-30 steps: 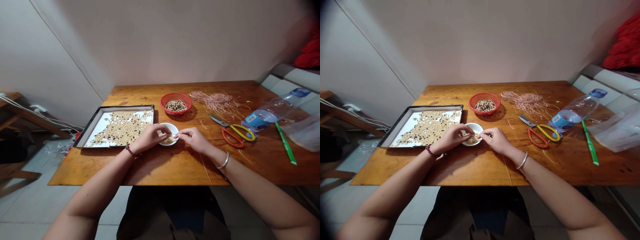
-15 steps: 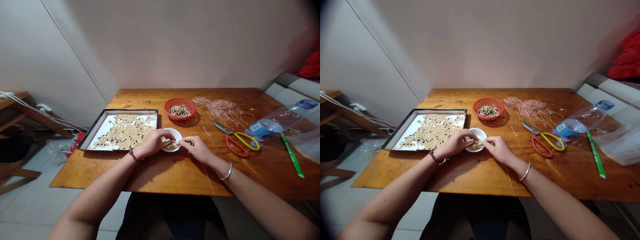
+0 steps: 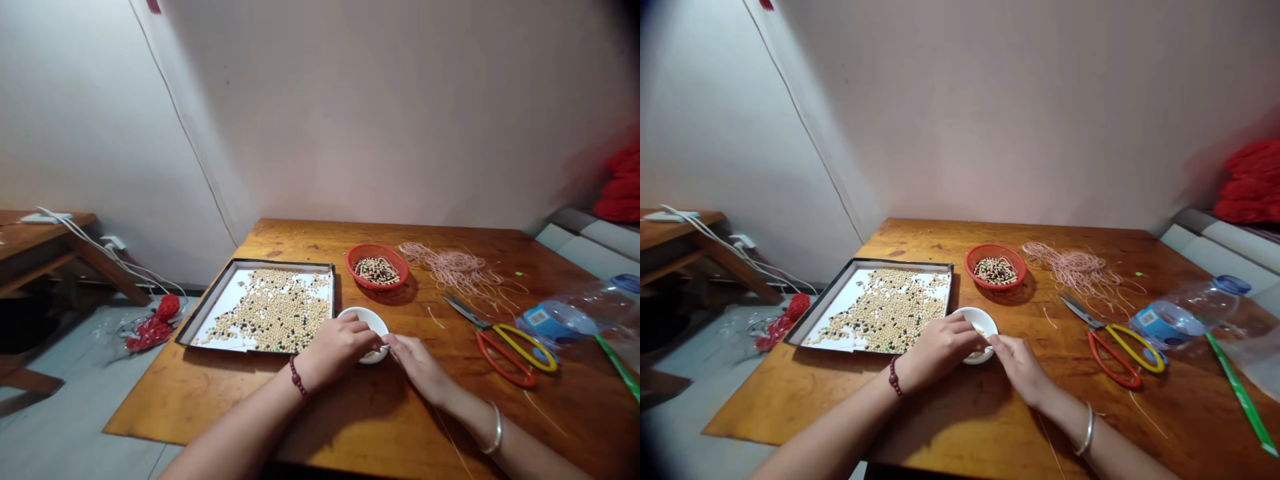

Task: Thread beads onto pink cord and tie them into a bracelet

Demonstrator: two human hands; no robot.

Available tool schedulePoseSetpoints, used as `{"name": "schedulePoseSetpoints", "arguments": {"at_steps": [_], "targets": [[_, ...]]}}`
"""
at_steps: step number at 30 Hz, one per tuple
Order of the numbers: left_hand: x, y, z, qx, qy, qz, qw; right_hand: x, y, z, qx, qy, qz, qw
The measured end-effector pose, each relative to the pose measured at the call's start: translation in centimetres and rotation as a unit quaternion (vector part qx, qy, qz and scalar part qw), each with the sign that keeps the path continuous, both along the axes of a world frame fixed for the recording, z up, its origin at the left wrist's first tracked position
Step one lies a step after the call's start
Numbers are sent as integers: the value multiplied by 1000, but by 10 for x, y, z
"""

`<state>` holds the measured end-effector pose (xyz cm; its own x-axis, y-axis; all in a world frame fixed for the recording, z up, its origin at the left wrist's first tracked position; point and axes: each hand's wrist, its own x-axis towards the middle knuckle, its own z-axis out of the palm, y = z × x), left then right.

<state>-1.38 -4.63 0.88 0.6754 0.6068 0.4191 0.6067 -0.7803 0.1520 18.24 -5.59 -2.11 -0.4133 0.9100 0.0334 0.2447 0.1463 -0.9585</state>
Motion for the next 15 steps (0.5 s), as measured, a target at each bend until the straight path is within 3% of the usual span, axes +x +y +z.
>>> {"name": "schedulePoseSetpoints", "arguments": {"at_steps": [4, 9, 12, 15], "targets": [[-1, -3, 0, 48, 36, -9, 998, 3, 8, -7, 8, -15, 14, 1000], [-9, 2, 8, 30, 54, 62, 996, 7, 18, -11, 23, -51, -2, 998], [-30, 13, 15, 31, 61, 225, 972, 7, 19, -7, 9, -19, -24, 999], [-62, 26, 18, 6, 87, 427, 900, 7, 18, -3, -37, 42, -36, 998]]}}
